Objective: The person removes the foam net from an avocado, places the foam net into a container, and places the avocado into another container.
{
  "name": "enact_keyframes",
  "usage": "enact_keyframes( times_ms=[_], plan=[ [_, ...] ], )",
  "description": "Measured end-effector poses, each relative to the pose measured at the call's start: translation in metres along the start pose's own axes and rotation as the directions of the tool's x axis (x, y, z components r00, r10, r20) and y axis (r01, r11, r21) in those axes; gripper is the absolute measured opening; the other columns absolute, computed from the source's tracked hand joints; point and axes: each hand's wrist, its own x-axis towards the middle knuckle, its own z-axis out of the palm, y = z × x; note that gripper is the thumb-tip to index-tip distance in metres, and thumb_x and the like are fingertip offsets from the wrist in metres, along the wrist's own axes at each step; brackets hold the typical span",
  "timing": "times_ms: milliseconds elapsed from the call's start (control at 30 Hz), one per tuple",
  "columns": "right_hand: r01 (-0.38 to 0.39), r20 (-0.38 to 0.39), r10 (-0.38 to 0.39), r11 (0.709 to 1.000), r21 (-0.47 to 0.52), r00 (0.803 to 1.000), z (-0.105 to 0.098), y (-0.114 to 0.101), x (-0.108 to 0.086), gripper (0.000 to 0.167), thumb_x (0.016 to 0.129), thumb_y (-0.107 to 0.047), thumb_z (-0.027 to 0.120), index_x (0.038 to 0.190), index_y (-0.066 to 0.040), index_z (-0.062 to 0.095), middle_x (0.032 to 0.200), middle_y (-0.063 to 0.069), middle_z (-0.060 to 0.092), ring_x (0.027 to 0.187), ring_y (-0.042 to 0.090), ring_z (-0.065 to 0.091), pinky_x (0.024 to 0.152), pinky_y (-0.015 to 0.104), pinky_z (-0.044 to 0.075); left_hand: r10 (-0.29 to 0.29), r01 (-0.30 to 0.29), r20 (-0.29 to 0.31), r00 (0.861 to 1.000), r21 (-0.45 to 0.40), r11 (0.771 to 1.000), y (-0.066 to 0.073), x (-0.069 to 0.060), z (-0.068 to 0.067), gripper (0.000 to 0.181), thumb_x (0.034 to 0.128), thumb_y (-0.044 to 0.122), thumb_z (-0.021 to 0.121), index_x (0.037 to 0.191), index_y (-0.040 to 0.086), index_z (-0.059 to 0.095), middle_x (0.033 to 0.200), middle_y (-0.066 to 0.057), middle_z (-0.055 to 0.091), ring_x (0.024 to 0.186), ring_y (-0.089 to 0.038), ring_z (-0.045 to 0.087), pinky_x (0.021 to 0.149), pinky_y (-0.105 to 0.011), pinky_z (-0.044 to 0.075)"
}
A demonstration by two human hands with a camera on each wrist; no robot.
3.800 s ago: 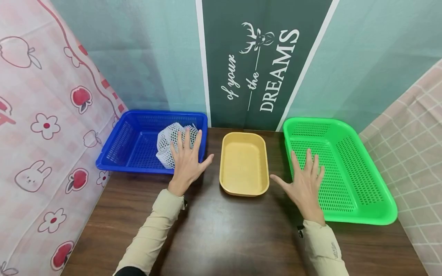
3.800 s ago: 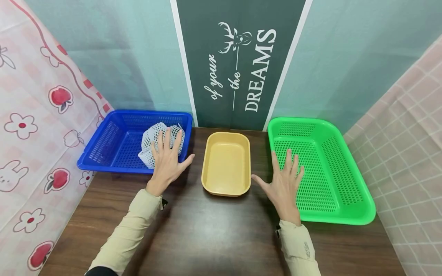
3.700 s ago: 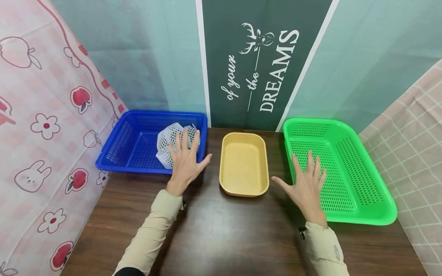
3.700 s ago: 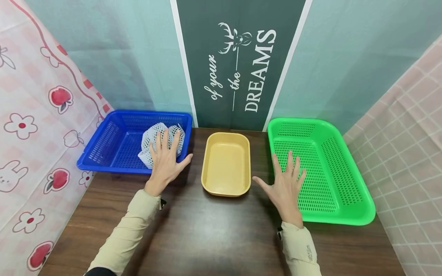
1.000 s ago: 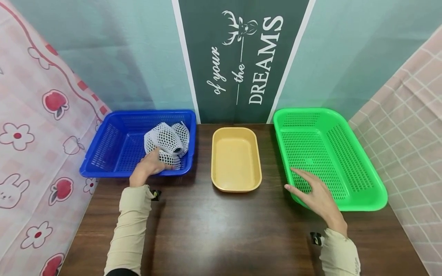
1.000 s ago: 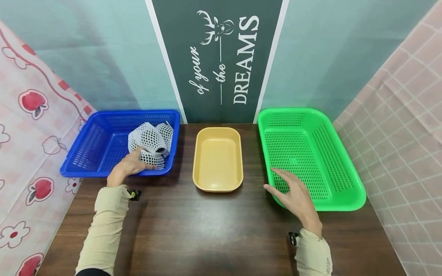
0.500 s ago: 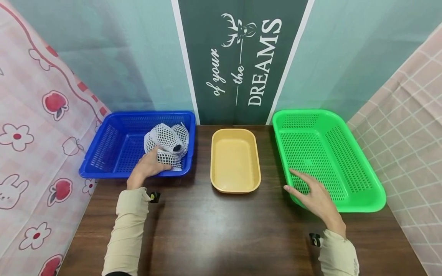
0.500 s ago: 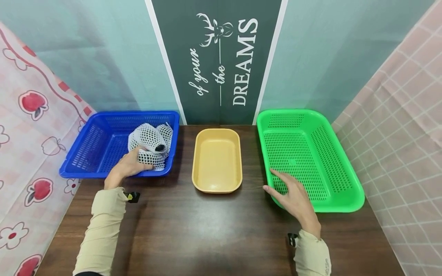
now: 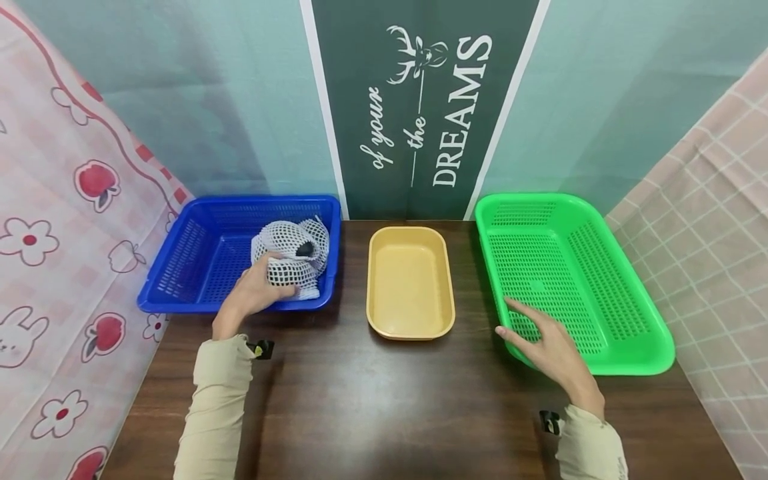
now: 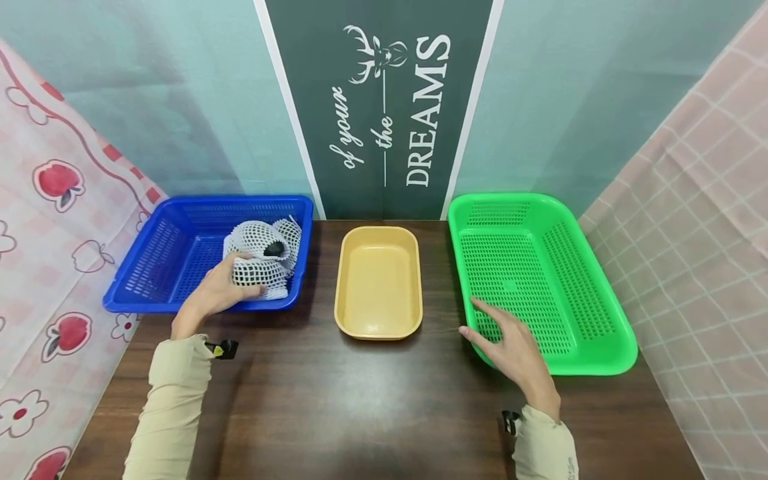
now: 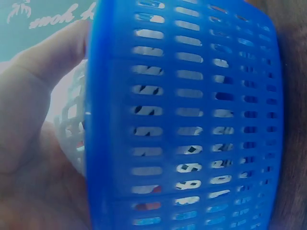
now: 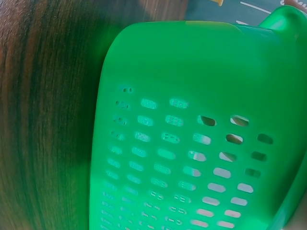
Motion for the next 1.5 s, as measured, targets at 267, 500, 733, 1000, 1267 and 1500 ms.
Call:
enact_keyframes(
  times_ms=[267, 500, 733, 1000, 1267, 1500],
  plan=[
    [0.006, -0.013, -0.006, 1.0, -0.004, 1.0, -0.001, 0.0, -0.001, 0.065, 0.093, -0.046, 0.065, 0.149, -0.019, 0.047, 0.148, 0.018, 0.051, 0.133, 0.048, 0.046, 0.097, 0.067, 0.039, 0.032, -0.033, -0.03, 0.999, -0.007, 0.999, 0.009, -0.009, 0.0, 0.075, 0.0831, 0.036, 0.075, 0.142, 0.009, 0.038, 0.145, -0.029, 0.046, 0.128, -0.048, 0.047, 0.102, -0.062, 0.04],
    [-0.003, -0.008, 0.003, 1.0, -0.003, 1.0, -0.002, -0.003, -0.002, 0.065, 0.093, -0.046, 0.065, 0.149, -0.021, 0.046, 0.147, 0.018, 0.051, 0.132, 0.047, 0.047, 0.097, 0.066, 0.041, 0.057, -0.057, -0.052, 0.997, 0.004, 0.998, 0.017, -0.018, 0.0, 0.076, 0.0834, 0.037, 0.075, 0.143, 0.008, 0.037, 0.145, -0.029, 0.047, 0.128, -0.049, 0.047, 0.1, -0.063, 0.041],
    [0.008, -0.013, -0.008, 1.0, 0.004, 1.0, 0.0, -0.004, -0.001, 0.064, 0.093, -0.044, 0.066, 0.148, -0.021, 0.047, 0.147, 0.018, 0.052, 0.13, 0.045, 0.051, 0.095, 0.064, 0.043, 0.071, -0.073, -0.085, 0.994, -0.025, 0.997, 0.02, -0.023, -0.001, 0.078, 0.0835, 0.035, 0.075, 0.145, 0.01, 0.035, 0.147, -0.027, 0.045, 0.128, -0.047, 0.047, 0.099, -0.063, 0.042],
    [-0.015, 0.004, 0.015, 1.0, 0.001, 1.0, 0.0, -0.001, -0.001, 0.066, 0.093, -0.048, 0.064, 0.151, -0.023, 0.044, 0.146, 0.019, 0.052, 0.132, 0.048, 0.048, 0.095, 0.067, 0.041, 0.102, -0.112, -0.156, 0.983, -0.055, 0.992, 0.029, -0.023, 0.002, 0.077, 0.0825, 0.033, 0.076, 0.145, 0.01, 0.038, 0.148, -0.022, 0.046, 0.13, -0.044, 0.048, 0.102, -0.062, 0.041],
    [-0.016, -0.003, 0.016, 1.0, -0.009, 1.0, 0.0, -0.001, -0.001, 0.065, 0.093, -0.047, 0.065, 0.15, -0.023, 0.044, 0.144, 0.018, 0.055, 0.131, 0.047, 0.049, 0.093, 0.067, 0.042, 0.15, -0.185, -0.24, 0.959, -0.128, 0.974, 0.039, -0.025, 0.006, 0.074, 0.0823, 0.03, 0.078, 0.143, 0.012, 0.04, 0.135, -0.02, 0.055, 0.115, -0.036, 0.057, 0.091, -0.05, 0.047],
    [-0.042, 0.015, 0.043, 0.999, -0.011, 0.999, -0.002, -0.002, -0.004, 0.066, 0.093, -0.053, 0.062, 0.151, -0.029, 0.042, 0.147, 0.015, 0.053, 0.128, 0.042, 0.053, 0.092, 0.061, 0.045, 0.171, -0.216, -0.238, 0.956, -0.179, 0.96, 0.046, -0.023, 0.013, 0.076, 0.0824, 0.029, 0.078, 0.144, 0.008, 0.039, 0.136, -0.019, 0.051, 0.115, -0.032, 0.051, 0.094, -0.046, 0.04]
  ],
)
